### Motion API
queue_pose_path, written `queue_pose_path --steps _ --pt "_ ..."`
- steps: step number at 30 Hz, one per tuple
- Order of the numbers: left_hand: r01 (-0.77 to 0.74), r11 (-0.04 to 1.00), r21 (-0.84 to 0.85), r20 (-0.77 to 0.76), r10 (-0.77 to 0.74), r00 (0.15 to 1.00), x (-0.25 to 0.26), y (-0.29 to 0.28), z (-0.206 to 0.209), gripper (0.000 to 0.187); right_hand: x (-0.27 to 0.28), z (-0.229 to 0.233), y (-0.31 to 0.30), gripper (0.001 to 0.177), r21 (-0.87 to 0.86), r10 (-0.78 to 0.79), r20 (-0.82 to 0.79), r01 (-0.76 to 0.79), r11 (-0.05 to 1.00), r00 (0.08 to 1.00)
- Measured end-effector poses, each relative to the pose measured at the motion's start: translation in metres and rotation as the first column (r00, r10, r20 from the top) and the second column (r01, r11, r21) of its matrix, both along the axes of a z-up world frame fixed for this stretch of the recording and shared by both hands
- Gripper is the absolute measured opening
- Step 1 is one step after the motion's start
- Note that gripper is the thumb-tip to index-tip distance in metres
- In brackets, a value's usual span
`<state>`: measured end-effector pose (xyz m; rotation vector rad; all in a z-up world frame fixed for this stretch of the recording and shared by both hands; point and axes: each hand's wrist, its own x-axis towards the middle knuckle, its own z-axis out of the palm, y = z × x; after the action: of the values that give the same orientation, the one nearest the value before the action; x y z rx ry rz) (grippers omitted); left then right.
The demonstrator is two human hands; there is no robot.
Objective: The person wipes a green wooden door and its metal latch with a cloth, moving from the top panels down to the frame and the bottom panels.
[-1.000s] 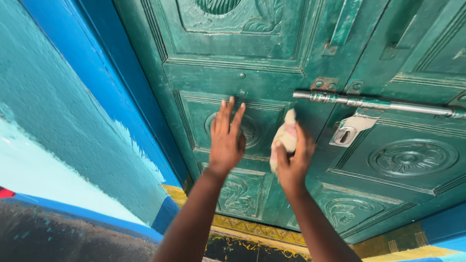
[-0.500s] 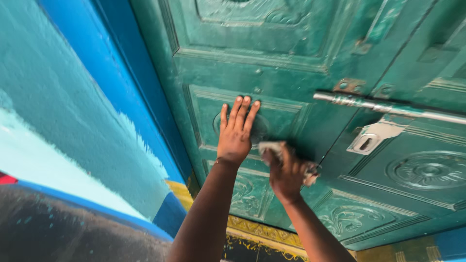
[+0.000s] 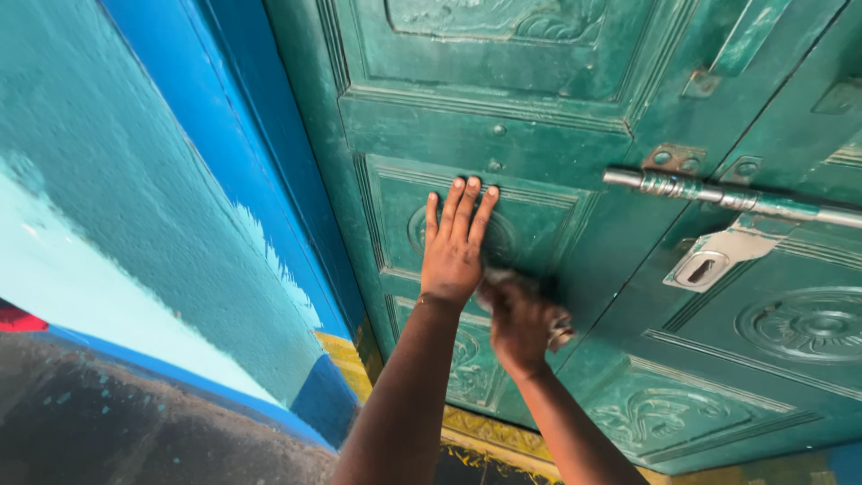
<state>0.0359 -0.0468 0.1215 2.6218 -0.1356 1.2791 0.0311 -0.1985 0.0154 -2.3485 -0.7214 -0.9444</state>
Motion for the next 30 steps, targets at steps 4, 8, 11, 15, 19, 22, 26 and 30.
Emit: queue_pose_path --steps 4,8,11,15,19,22,26,30 --pt "0.027 0.999 -0.027 0.015 -0.026 1.0 0.0 -0.001 -0.002 0.085 0.017 0.049 -0.016 0.039 0.132 -0.188 0.323 0.152 0.98 0.928" --pt "0.058 0.997 -0.045 0.036 -0.056 0.998 0.0 -0.002 0.0 0.084 0.038 0.04 -0.014 0.039 0.023 -0.15 0.446 0.156 0.988 0.882" --pt "0.024 0.999 -0.032 0.04 -0.023 0.999 0.001 -0.002 0.0 0.083 0.028 -0.014 -0.023 0.039 -0.272 -0.003 0.551 0.183 0.945 0.834" --pt "0.008 1.0 -0.025 0.023 -0.007 1.0 0.002 -0.003 0.0 0.083 0.007 -0.043 -0.051 0.046 -0.375 0.074 0.2 0.007 0.927 0.977" --pt "-0.022 0.999 -0.042 0.046 0.024 0.999 0.0 -0.01 -0.002 0.081 0.006 0.015 -0.052 0.036 -0.12 -0.026 0.291 0.063 0.991 0.956" --pt "-0.05 0.998 -0.031 0.033 0.051 0.998 -0.002 -0.012 0.003 0.082 0.011 0.07 -0.048 0.031 0.049 -0.001 0.438 -0.022 0.999 0.899" --pt "-0.066 0.995 -0.08 0.025 0.068 0.997 0.0 -0.018 0.0 0.084 0.036 0.069 -0.033 0.032 -0.058 -0.083 0.532 0.133 0.989 0.843" --pt "-0.009 0.994 -0.111 0.123 0.023 0.992 0.003 -0.019 -0.004 0.084 0.033 0.0 -0.024 0.032 -0.269 0.031 0.578 0.154 0.951 0.816"
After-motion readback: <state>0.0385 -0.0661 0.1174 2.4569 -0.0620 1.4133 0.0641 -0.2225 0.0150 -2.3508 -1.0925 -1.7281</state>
